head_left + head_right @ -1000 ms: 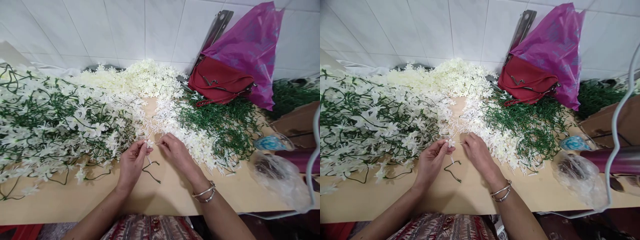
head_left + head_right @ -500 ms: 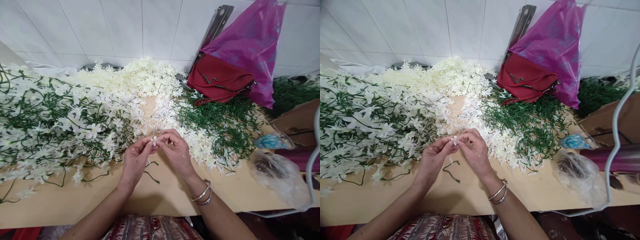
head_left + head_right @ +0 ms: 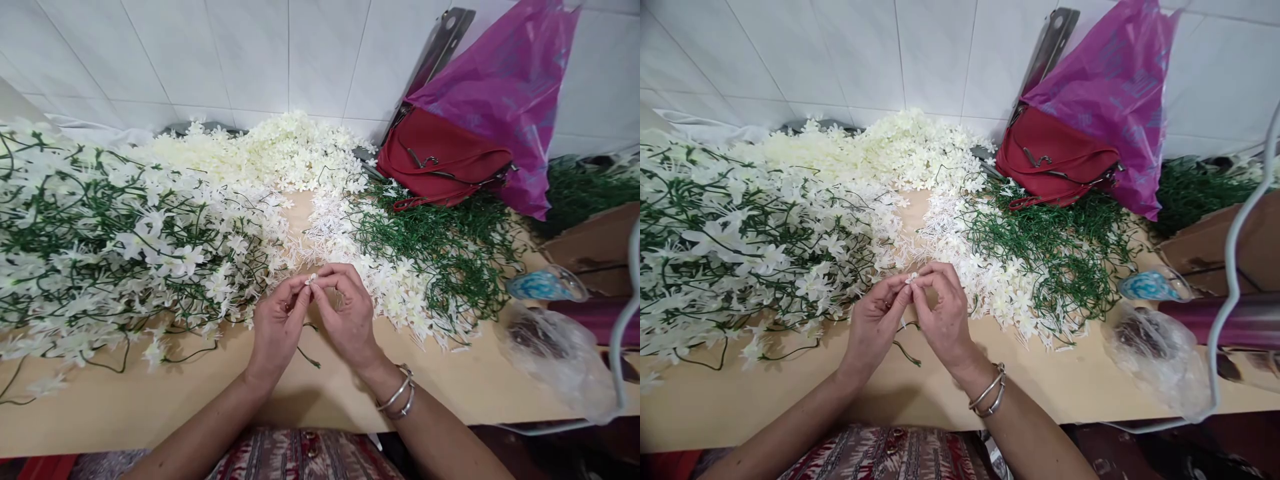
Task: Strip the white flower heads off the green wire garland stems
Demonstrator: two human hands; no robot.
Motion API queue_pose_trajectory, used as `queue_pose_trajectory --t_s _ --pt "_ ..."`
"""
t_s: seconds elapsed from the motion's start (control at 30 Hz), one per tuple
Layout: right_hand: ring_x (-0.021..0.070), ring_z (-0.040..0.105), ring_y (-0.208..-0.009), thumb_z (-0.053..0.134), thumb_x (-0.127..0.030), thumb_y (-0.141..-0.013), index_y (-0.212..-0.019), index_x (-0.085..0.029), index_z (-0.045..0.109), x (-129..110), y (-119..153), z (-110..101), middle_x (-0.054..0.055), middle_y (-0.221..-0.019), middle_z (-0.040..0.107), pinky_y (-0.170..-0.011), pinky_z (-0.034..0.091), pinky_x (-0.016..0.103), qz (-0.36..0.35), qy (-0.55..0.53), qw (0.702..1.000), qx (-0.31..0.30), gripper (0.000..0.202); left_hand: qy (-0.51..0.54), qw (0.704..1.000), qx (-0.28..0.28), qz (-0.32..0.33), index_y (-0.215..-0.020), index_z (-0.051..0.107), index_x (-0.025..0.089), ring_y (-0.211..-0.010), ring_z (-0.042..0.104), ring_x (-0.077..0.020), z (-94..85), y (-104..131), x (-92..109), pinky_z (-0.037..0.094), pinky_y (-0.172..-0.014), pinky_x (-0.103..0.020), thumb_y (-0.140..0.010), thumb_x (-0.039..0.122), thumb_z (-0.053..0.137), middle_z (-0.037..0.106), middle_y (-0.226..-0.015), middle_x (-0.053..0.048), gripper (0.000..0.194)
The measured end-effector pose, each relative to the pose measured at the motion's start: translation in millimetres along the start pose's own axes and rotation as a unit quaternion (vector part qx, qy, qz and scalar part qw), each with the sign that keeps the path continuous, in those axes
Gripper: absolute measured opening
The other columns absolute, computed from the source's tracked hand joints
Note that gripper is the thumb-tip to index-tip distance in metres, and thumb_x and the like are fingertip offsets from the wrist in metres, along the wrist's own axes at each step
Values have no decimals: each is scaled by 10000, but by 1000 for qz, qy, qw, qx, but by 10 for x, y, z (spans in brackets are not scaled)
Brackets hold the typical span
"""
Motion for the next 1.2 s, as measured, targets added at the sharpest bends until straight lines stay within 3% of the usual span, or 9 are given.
queue_pose_trajectory --t_s 0.13,0.33,0.43,0.6,0.8,0.9,1.07,1.13,1.2 --pt "250 683 -1089 615 -154 -983 -916 -251 676 -24 -10 3 91 -1090 691 -980 557 458 -30 32 999 -11 133 -33 999 11 24 -1164 753 240 -972 735 -194 -32 16 16 562 -908 -271 -1011 369 630 799 -1084 -40 235" --pt "233 684 -1118 665 -179 -962 -897 -247 706 61 -4 61 83 -1130 702 -1018 552 416 39 -46 998 -31 103 -6 1000 18 19 -1188 727 229 -1030 740 -201 -52 -3 -21 553 -964 -288 -1010 369 639 798 -1115 -52 242" --pt "225 687 -1071 677 -176 -949 -878 -239 700 71 7 59 70 -1078 703 -994 557 407 55 -60 997 -11 98 45 999 22 -12 -1203 711 220 -1063 751 -204 -30 -6 -80 563 -987 -299 -997 379 670 804 -1139 -56 264" --pt "214 682 -1003 666 -151 -941 -873 -239 687 34 4 -4 52 -1006 690 -936 567 396 18 -44 998 38 113 69 997 20 -13 -1147 742 206 -1014 773 -208 18 -2 -86 594 -937 -292 -973 387 709 819 -1104 -55 253" --pt "231 670 -1118 693 -184 -927 -866 -243 713 135 -2 31 74 -1110 708 -1036 526 432 85 -88 992 -1 87 32 999 3 32 -1175 747 222 -1051 762 -196 8 4 -2 585 -976 -298 -1009 331 663 813 -1131 -48 217" --pt "231 664 -1183 709 -216 -917 -854 -237 707 229 -16 56 86 -1213 709 -1079 504 429 132 -162 978 -21 67 -8 998 -2 60 -1169 754 228 -1045 759 -192 -17 4 54 581 -985 -304 -1021 304 642 810 -1122 -42 200" --pt "210 702 -1107 839 -269 -810 -1000 -254 710 433 -27 160 65 -1268 726 -980 567 380 246 -343 902 -93 230 -41 995 -12 90 -1133 741 221 -1067 750 -196 -7 7 105 574 -1008 -318 -1033 281 616 804 -1106 -44 171" --pt "210 699 -1098 833 -275 -824 -916 -240 733 452 -50 150 59 -1178 753 -973 561 370 238 -354 898 -104 141 -35 995 -25 85 -1184 703 223 -1084 755 -199 21 17 94 583 -1010 -329 -1045 289 596 793 -1153 -56 187" --pt "202 695 -1094 816 -267 -850 -833 -232 729 462 -87 86 51 -1126 762 -988 537 360 213 -344 911 -78 95 -20 997 -28 72 -1269 627 230 -1083 765 -197 17 29 84 596 -1005 -340 -1058 293 577 775 -1219 -72 226"
Point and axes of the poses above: each hand's wrist, its own y-axis away from the middle knuckle, its own z-axis out of the palm, x = y × z, the point moved 6 cm from there along -y, towards the middle knuckle
